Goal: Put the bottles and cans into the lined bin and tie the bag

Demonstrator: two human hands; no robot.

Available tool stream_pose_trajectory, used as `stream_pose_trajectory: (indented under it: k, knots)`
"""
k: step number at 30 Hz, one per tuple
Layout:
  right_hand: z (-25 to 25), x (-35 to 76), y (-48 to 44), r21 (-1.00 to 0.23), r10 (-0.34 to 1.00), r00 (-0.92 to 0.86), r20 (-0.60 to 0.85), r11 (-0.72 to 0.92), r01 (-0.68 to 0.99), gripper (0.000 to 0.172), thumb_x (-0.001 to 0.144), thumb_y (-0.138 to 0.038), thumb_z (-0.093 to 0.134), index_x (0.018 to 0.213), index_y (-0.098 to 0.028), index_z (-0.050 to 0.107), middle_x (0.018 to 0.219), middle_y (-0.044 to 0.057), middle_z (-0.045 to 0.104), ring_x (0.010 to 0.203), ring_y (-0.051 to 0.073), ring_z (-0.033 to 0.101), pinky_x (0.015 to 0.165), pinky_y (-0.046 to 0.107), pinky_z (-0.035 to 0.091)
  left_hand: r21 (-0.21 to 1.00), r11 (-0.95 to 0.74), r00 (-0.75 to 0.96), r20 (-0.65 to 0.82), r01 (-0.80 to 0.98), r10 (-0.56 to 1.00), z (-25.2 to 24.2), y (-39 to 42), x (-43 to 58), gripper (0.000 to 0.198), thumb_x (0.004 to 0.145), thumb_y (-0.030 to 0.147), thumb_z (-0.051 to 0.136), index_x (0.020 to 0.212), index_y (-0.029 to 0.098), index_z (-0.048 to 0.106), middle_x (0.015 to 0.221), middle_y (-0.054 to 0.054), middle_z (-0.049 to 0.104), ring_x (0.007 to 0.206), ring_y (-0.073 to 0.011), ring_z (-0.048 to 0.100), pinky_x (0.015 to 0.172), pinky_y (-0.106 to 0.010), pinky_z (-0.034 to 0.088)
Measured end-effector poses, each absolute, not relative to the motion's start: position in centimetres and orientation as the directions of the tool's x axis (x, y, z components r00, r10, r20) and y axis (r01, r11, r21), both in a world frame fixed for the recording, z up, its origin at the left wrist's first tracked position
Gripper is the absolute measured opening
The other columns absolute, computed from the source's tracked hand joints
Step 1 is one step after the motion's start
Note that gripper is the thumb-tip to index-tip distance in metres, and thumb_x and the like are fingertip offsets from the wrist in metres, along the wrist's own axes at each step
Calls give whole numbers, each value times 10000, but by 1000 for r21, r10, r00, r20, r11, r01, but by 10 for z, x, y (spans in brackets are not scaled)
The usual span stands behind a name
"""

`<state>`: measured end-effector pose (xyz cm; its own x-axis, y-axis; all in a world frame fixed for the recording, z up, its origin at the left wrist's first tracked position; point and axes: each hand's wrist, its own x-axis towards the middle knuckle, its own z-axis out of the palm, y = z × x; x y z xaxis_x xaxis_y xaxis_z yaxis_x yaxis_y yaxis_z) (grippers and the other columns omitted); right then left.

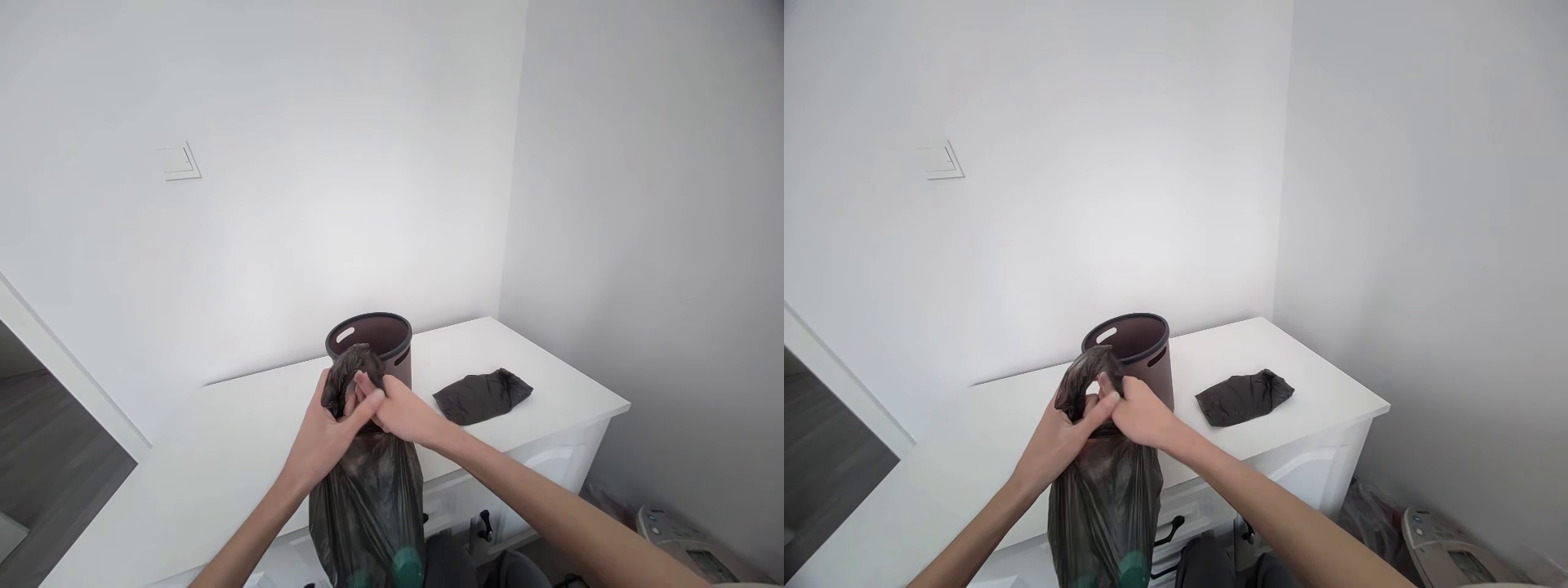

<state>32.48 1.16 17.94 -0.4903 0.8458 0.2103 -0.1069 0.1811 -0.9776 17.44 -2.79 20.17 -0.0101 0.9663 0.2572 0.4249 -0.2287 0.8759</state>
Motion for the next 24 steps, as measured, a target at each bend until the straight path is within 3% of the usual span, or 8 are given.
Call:
stream_pose_trajectory:
  k: [2, 5, 8, 10, 14, 20, 22, 24]
  knots:
    - [175, 326, 10, -919, 804, -483, 346, 394, -4, 232, 959, -324, 542, 756, -223, 498, 716, -18, 544, 630, 133, 428, 579, 275, 334, 877, -215, -6, 241, 429, 971, 205, -31, 178, 403, 721, 462, 839, 1017, 247, 670, 661, 66, 487, 699, -169, 509, 688, -277, 427]
    - [172, 330, 7, -871, 763, -513, 393, 487, 58, 151, 952, -249, 509, 807, -226, 544, 761, -6, 578, 672, 155, 465, 624, 296, 355, 936, -119, -75, 152, 330, 986, 203, -33, 181, 328, 711, 465, 838, 854, 217, 678, 638, 54, 507, 691, -171, 521, 653, -276, 428]
    - [171, 336, 3, -931, 754, -566, 333, 359, -69, 189, 964, -391, 583, 874, -227, 561, 729, -35, 499, 621, 124, 394, 579, 274, 313, 988, -33, -131, 52, 148, 990, 196, -29, 180, 473, 753, 547, 794, 610, 219, 485, 542, 72, 340, 541, -109, 329, 511, -253, 292]
    - [166, 338, 1, -945, 753, -577, 317, 203, -254, 278, 958, -499, 604, 947, -223, 571, 719, -59, 413, 595, 100, 321, 540, 248, 268, 995, -14, -110, 25, 95, 994, 191, -26, 178, 584, 807, 606, 732, 588, 236, 337, 544, 91, 194, 533, -94, 182, 488, -255, 202]
    - [150, 335, 4, -851, 848, -436, 302, 33, -524, 414, 923, -628, 620, 963, -220, 562, 681, -94, 251, 556, 85, 184, 462, 218, 177, 987, -93, -52, 100, 128, 994, 185, -26, 175, 580, 921, 638, 576, 650, 239, 255, 609, 80, 175, 569, -108, 158, 516, -257, 206]
    - [142, 323, 9, -878, 926, -368, 88, -103, -468, 445, 863, -636, 662, 914, -205, 565, 668, -100, 251, 544, 75, 160, 455, 207, 106, 946, -151, 169, 105, 287, 980, 185, -35, 174, 523, 946, 638, 503, 654, 233, 350, 625, 61, 258, 577, -121, 213, 530, -273, 220]
    - [146, 323, 3, -901, 898, -434, 80, -121, -417, 416, 892, -617, 627, 892, -204, 575, 670, -86, 322, 549, 79, 240, 467, 203, 190, 933, -120, 130, 79, 338, 988, 185, -35, 173, 516, 935, 634, 512, 646, 238, 351, 606, 62, 271, 560, -123, 216, 525, -281, 218]
    - [151, 325, -8, -944, 847, -514, 133, -49, -326, 370, 870, -562, 695, 974, -216, 617, 754, -46, 499, 638, 101, 432, 563, 221, 364, 912, -120, 77, 98, 392, 992, 184, -34, 174, 482, 920, 584, 554, 634, 241, 372, 579, 53, 338, 541, -130, 259, 530, -289, 223]
